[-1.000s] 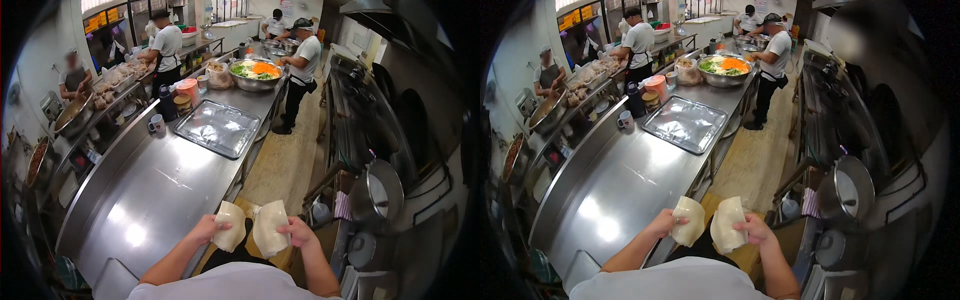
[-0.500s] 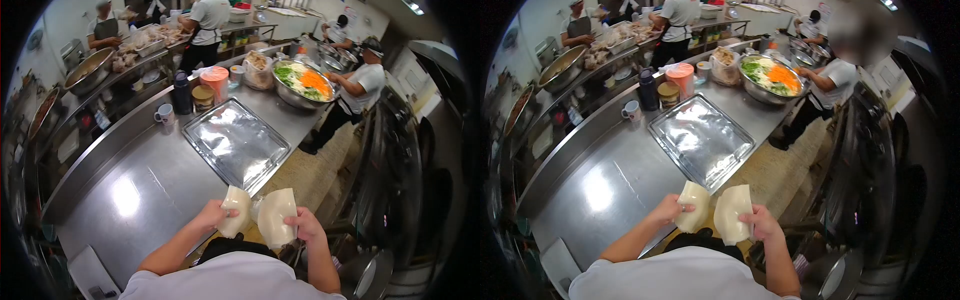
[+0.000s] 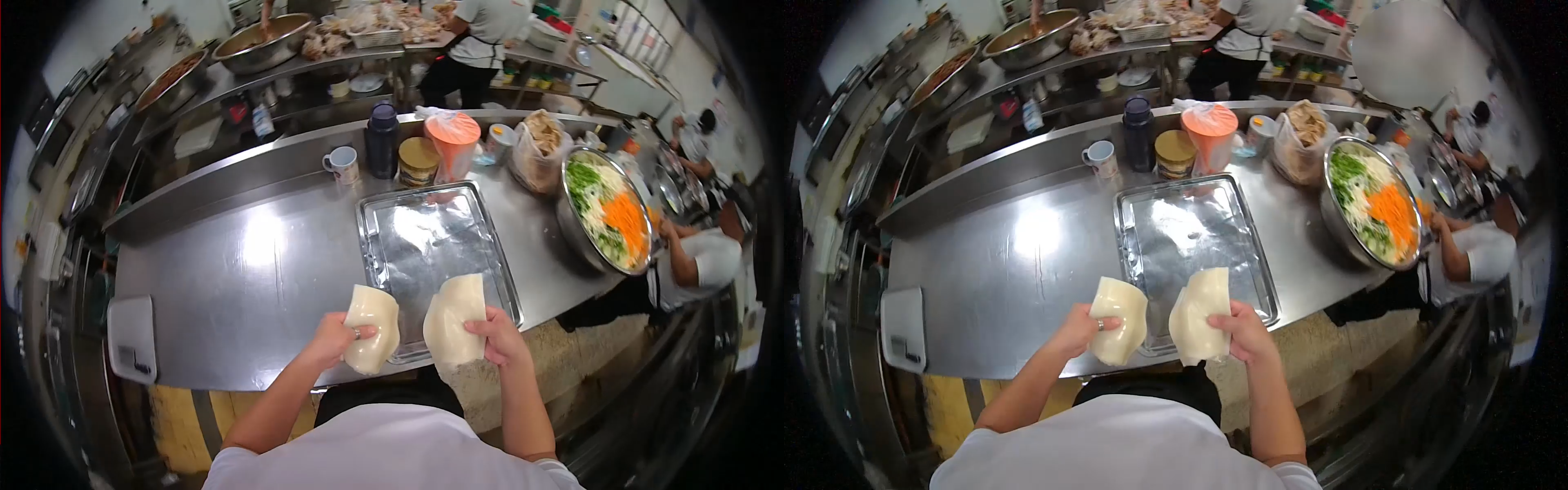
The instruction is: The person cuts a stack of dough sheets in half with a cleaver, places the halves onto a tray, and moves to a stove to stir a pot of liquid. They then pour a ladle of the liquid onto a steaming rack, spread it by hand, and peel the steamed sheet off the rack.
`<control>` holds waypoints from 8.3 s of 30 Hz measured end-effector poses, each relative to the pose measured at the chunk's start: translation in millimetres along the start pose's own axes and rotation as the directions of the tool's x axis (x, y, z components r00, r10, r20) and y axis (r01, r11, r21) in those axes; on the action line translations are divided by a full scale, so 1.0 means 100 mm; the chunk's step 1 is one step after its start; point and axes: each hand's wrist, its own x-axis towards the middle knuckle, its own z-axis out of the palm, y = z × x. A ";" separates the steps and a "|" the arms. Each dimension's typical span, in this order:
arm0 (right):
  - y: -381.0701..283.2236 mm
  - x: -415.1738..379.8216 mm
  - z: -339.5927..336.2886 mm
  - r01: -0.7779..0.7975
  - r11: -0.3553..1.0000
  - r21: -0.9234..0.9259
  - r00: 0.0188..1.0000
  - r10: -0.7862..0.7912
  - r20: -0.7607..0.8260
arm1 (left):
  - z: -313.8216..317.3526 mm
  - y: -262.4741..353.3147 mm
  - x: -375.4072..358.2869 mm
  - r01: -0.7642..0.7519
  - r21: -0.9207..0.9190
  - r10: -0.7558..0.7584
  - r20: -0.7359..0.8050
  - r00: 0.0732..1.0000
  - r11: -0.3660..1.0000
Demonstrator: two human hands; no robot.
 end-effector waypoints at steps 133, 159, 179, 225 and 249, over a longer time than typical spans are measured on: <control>-1.09 3.51 -1.64 -0.012 0.466 -0.884 0.856 -0.453 -0.251 | 1.97 0.82 3.91 -0.163 -0.245 0.090 -0.286 0.954 0.956; -0.69 1.55 -1.68 -0.110 0.581 -0.807 0.852 -0.363 -0.378 | 1.80 0.69 3.73 -0.100 0.208 0.148 -0.229 0.962 0.973; -0.90 2.40 -1.40 -0.214 0.975 -0.061 0.936 0.187 -0.298 | 1.83 0.76 3.65 -0.075 -0.259 0.027 -0.185 0.982 0.963; -0.33 1.57 -1.33 0.048 0.996 0.077 0.851 0.000 -0.525 | 2.06 0.77 3.58 0.204 0.095 -0.154 -0.381 0.912 0.974; -0.41 2.91 -1.17 0.295 0.872 0.389 0.827 -0.029 -0.562 | 1.92 0.75 3.56 0.011 -0.317 -0.068 -0.170 0.983 0.948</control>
